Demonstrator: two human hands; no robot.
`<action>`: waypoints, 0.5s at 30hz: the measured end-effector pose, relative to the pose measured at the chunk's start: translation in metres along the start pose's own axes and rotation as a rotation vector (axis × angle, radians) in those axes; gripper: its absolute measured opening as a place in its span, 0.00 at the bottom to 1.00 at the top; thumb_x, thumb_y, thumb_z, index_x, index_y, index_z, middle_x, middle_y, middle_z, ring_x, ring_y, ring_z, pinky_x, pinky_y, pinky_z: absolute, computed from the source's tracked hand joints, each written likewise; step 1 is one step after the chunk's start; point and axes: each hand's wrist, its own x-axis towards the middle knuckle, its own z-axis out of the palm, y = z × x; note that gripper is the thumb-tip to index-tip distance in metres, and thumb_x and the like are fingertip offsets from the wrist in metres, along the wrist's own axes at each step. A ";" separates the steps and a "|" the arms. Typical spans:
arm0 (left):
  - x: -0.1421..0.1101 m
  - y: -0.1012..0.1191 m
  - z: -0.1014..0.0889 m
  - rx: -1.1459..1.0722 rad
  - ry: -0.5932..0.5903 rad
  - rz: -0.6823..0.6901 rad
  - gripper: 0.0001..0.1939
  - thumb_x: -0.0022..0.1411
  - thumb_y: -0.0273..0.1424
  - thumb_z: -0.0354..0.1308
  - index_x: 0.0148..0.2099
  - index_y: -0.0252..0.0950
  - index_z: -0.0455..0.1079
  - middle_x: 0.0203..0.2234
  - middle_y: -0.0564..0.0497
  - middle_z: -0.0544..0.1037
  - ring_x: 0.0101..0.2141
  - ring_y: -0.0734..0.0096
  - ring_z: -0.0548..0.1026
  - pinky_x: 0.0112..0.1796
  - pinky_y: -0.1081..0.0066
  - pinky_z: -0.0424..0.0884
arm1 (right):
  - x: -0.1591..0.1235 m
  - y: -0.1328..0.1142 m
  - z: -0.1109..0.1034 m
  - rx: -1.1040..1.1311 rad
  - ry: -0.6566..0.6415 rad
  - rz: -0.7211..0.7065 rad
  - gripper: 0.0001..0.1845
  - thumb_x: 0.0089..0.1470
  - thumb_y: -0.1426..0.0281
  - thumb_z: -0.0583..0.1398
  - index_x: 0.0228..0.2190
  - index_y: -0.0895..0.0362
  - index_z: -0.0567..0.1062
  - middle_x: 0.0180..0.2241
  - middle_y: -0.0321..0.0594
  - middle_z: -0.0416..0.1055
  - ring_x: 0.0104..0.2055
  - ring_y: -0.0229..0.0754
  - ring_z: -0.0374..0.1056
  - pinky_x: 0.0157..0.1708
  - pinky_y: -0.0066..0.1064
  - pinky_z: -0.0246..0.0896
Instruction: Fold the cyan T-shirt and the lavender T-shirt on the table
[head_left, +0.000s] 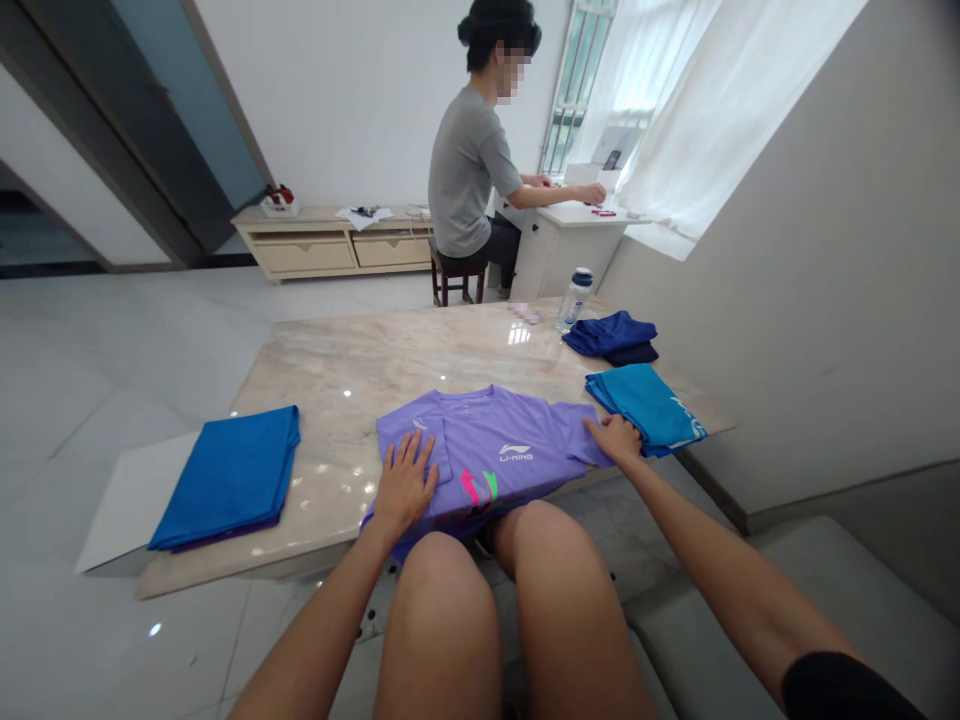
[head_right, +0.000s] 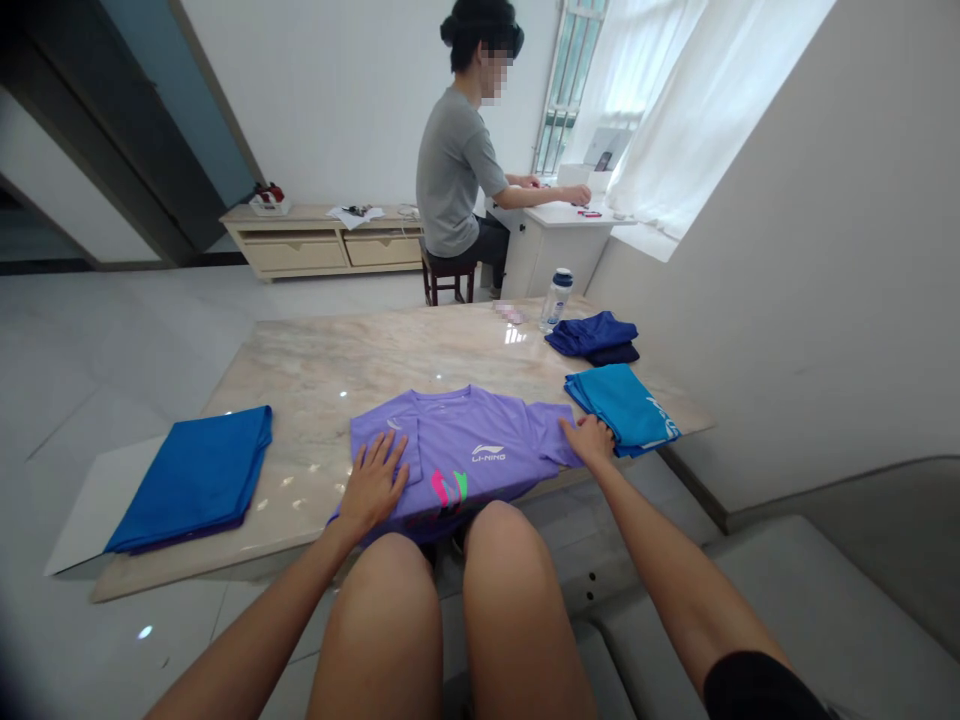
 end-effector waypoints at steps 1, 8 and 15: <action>0.000 0.000 0.000 0.001 0.001 -0.001 0.33 0.79 0.40 0.47 0.79 0.37 0.64 0.78 0.40 0.61 0.77 0.46 0.58 0.76 0.41 0.51 | 0.003 -0.002 0.001 -0.009 -0.015 0.016 0.25 0.57 0.51 0.69 0.41 0.61 0.82 0.49 0.69 0.78 0.57 0.71 0.74 0.57 0.59 0.67; 0.001 0.001 0.001 0.035 0.031 0.000 0.32 0.78 0.40 0.49 0.78 0.37 0.66 0.77 0.41 0.63 0.76 0.47 0.61 0.75 0.42 0.54 | 0.023 -0.020 -0.014 0.027 -0.093 -0.123 0.16 0.68 0.62 0.62 0.48 0.61 0.81 0.50 0.58 0.82 0.55 0.57 0.78 0.56 0.39 0.70; 0.000 0.003 -0.001 0.027 0.049 0.001 0.31 0.77 0.39 0.49 0.77 0.36 0.68 0.76 0.40 0.66 0.75 0.47 0.63 0.75 0.43 0.55 | -0.009 -0.041 -0.050 -0.164 0.011 -0.294 0.21 0.74 0.59 0.56 0.59 0.60 0.75 0.48 0.60 0.81 0.52 0.61 0.78 0.50 0.42 0.68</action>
